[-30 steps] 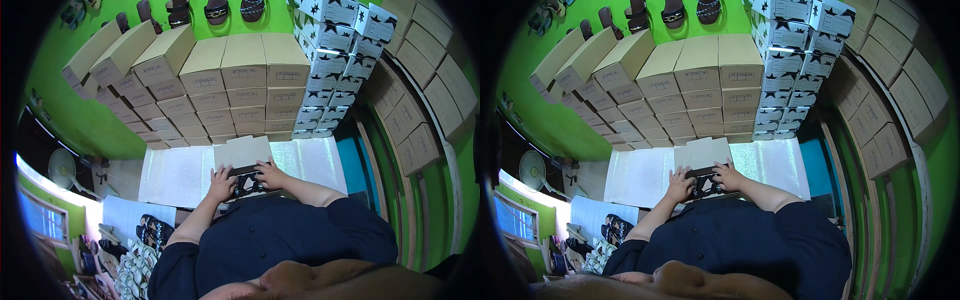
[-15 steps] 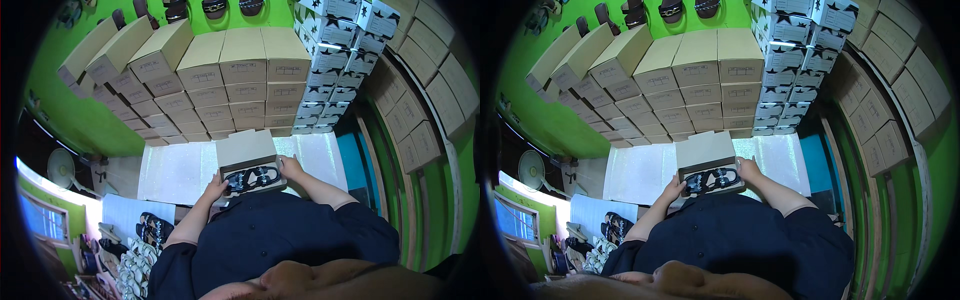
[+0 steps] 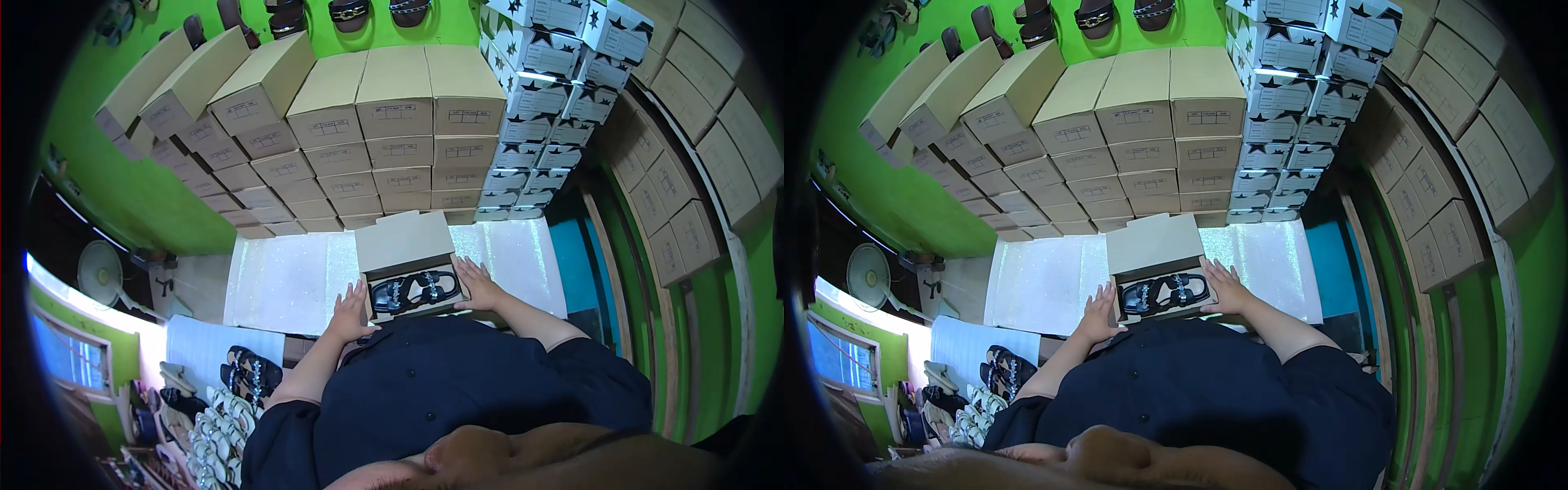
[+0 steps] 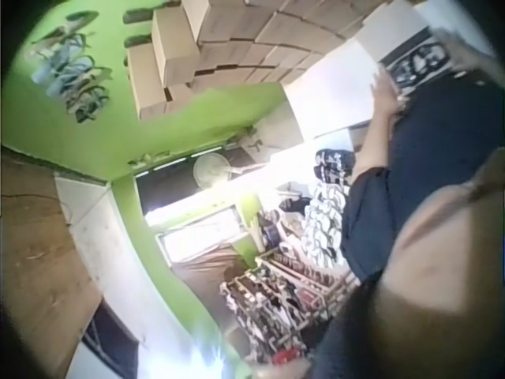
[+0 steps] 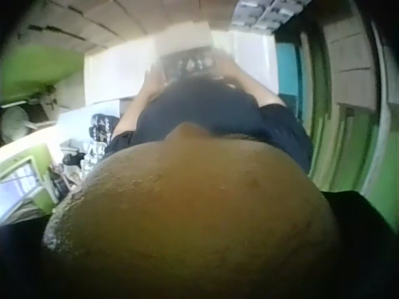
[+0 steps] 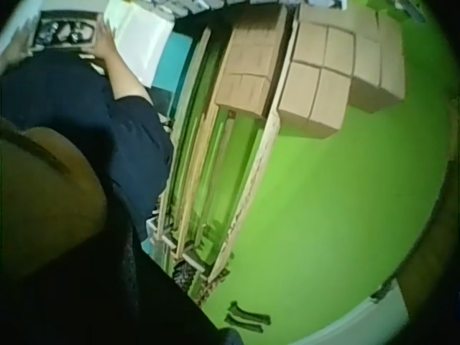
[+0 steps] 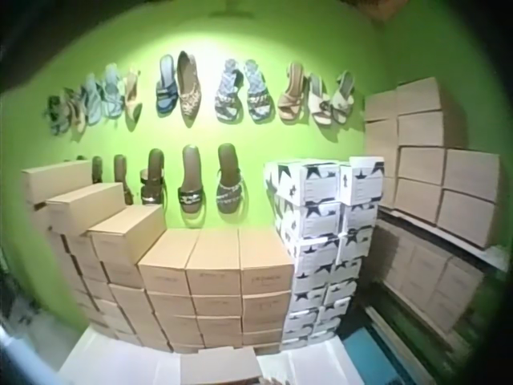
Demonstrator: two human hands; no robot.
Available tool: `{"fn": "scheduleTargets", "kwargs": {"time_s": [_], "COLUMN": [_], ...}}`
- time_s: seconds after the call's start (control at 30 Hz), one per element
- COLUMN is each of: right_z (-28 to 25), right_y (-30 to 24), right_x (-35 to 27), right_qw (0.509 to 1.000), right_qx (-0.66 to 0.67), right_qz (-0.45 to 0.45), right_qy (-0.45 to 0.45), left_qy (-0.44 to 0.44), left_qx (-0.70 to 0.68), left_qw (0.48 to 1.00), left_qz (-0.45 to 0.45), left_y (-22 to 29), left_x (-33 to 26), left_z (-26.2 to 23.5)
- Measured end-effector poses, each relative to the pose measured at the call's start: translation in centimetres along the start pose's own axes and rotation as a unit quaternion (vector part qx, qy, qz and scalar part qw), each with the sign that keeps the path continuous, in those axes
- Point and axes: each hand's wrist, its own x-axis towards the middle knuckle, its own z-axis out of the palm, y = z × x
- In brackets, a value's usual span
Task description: Packaging finished shoes into boxes and stacking them onto a shelf.
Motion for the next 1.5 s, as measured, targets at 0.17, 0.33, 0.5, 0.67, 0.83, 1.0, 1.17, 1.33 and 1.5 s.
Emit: {"fn": "scheduleTargets", "kwargs": {"time_s": [0.17,0.33,0.5,0.67,0.83,1.0,1.17,1.33,1.5], "right_z": [0.2,3.1,-0.5,0.5,-0.9,-1.1,0.3,1.8,0.5], "right_y": [-0.1,1.1,-2.1,1.0,0.4,-2.3,0.2,-0.3,-2.1], "right_x": [0.0,0.5,1.9,8.5,10.2,8.2,6.4,4.6,3.8], "right_qw": [0.999,0.995,0.994,0.910,0.621,0.653,0.627,0.652,0.664], "right_qx": [0.035,0.067,0.037,0.339,0.759,0.721,0.768,0.749,0.737], "right_qz": [0.010,-0.008,0.106,0.221,0.194,0.205,0.123,0.117,0.126], "right_qy": [0.003,0.078,-0.015,0.090,0.011,0.105,0.033,0.015,0.018], "left_qy": [0.020,0.050,0.068,0.068,0.077,0.084,0.101,0.180,0.092], "left_qx": [0.022,-0.010,-0.027,0.012,0.029,0.023,-0.031,-0.110,0.004], "left_qw": [1.000,0.999,0.997,0.997,0.996,0.994,0.994,0.976,0.994], "left_qz": [-0.002,-0.018,-0.039,-0.039,-0.047,-0.059,-0.035,-0.056,-0.063], "left_y": [0.2,-0.4,-0.1,0.7,0.9,0.4,-1.0,-1.9,3.6], "left_x": [0.0,0.4,0.0,0.2,-0.2,-0.8,-1.2,-1.6,-0.2], "left_z": [0.3,2.4,3.0,1.9,2.0,3.0,3.9,3.2,-2.5]}}
